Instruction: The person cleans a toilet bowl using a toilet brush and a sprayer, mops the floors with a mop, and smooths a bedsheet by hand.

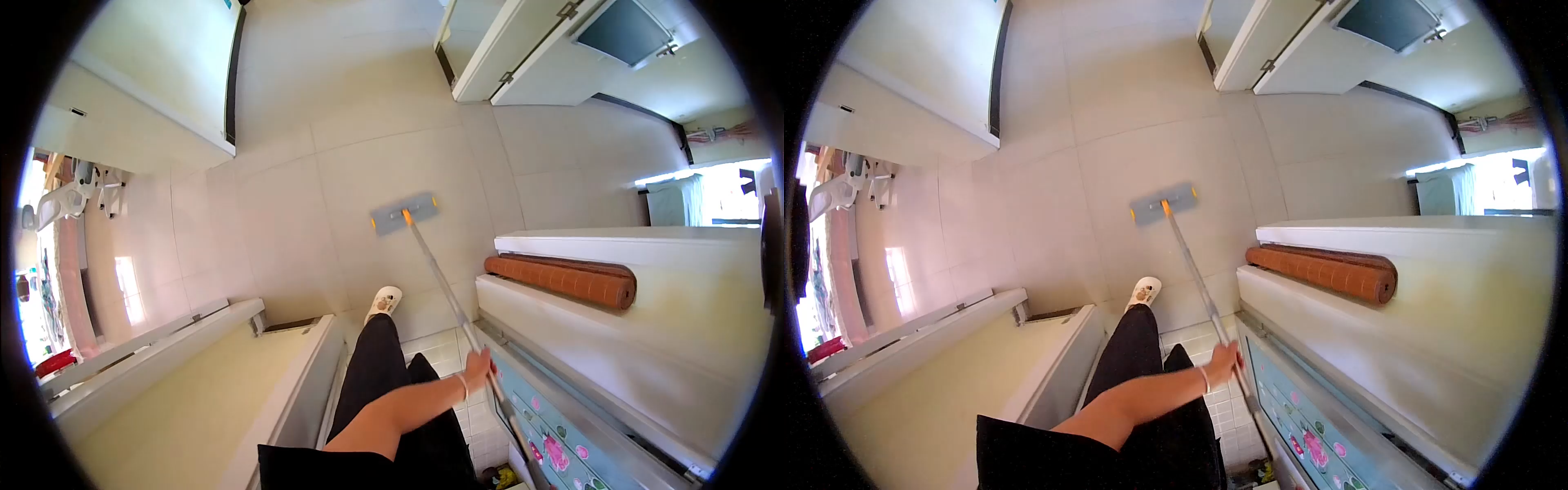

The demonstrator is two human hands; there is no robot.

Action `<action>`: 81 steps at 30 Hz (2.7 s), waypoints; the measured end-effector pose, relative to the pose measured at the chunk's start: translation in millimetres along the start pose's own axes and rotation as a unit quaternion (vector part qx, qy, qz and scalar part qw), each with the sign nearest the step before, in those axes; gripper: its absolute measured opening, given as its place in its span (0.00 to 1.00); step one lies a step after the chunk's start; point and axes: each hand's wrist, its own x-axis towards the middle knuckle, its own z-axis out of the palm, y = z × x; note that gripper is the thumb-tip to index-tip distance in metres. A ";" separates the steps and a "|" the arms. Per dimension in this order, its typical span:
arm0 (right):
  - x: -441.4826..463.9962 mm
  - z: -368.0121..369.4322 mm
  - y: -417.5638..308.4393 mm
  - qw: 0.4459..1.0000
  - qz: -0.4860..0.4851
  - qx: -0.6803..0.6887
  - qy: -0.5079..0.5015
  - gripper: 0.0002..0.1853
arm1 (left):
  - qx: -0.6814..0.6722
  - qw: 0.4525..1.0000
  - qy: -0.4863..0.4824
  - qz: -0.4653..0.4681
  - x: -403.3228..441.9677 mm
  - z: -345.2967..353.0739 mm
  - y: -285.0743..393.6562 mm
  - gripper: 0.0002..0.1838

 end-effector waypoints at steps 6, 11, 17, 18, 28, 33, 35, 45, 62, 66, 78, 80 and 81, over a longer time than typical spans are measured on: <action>105.7 -102.9 -38.4 0.928 -0.164 -0.272 0.194 0.35 | -0.250 0.954 -0.149 0.069 39.9 77.0 207.3 0.11; 89.4 -248.1 -179.6 0.702 -0.282 -0.517 0.401 0.24 | -0.504 0.786 -0.324 0.155 9.5 108.0 325.4 0.14; 28.2 -300.1 -254.3 0.560 -0.360 -0.646 0.374 0.18 | -0.632 0.588 -0.487 0.133 -38.8 63.3 344.9 0.15; 25.3 -300.2 -251.9 0.565 -0.354 -0.653 0.360 0.18 | -0.640 0.573 -0.498 0.121 -41.8 55.3 335.0 0.15; -3.4 -184.9 0.3 0.885 -0.139 -0.393 0.208 0.19 | -0.366 0.914 -0.166 -0.051 -37.5 91.4 120.4 0.16; -51.1 -125.7 53.3 0.977 -0.023 -0.192 0.094 0.21 | -0.202 0.954 -0.083 -0.205 -28.6 131.6 -4.3 0.12; -41.6 -102.9 65.4 0.981 0.008 -0.186 0.060 0.22 | -0.145 0.961 -0.036 -0.233 -24.7 134.9 -18.2 0.12; 122.5 -107.5 -30.2 0.961 -0.175 -0.081 0.200 0.24 | -0.074 0.993 -0.038 0.088 64.1 89.9 176.0 0.17; 152.2 -224.4 -70.5 0.976 -0.163 -0.108 0.091 0.25 | -0.075 0.995 -0.026 0.062 55.3 147.7 272.2 0.16; 225.8 -340.6 -223.1 0.927 -0.298 -0.143 0.177 0.23 | -0.209 0.951 -0.072 0.218 82.2 154.3 455.9 0.16; 252.4 -484.0 -612.7 0.403 -0.624 -0.534 0.403 0.15 | -0.495 0.717 -0.240 0.428 27.3 22.3 852.0 0.12; 222.1 -505.8 -632.9 0.343 -0.641 -0.556 0.403 0.13 | -0.532 0.621 -0.291 0.497 11.1 30.1 850.5 0.11; 207.4 -516.9 -640.4 0.298 -0.646 -0.579 0.399 0.11 | -0.572 0.572 -0.382 0.447 15.9 31.7 854.3 0.12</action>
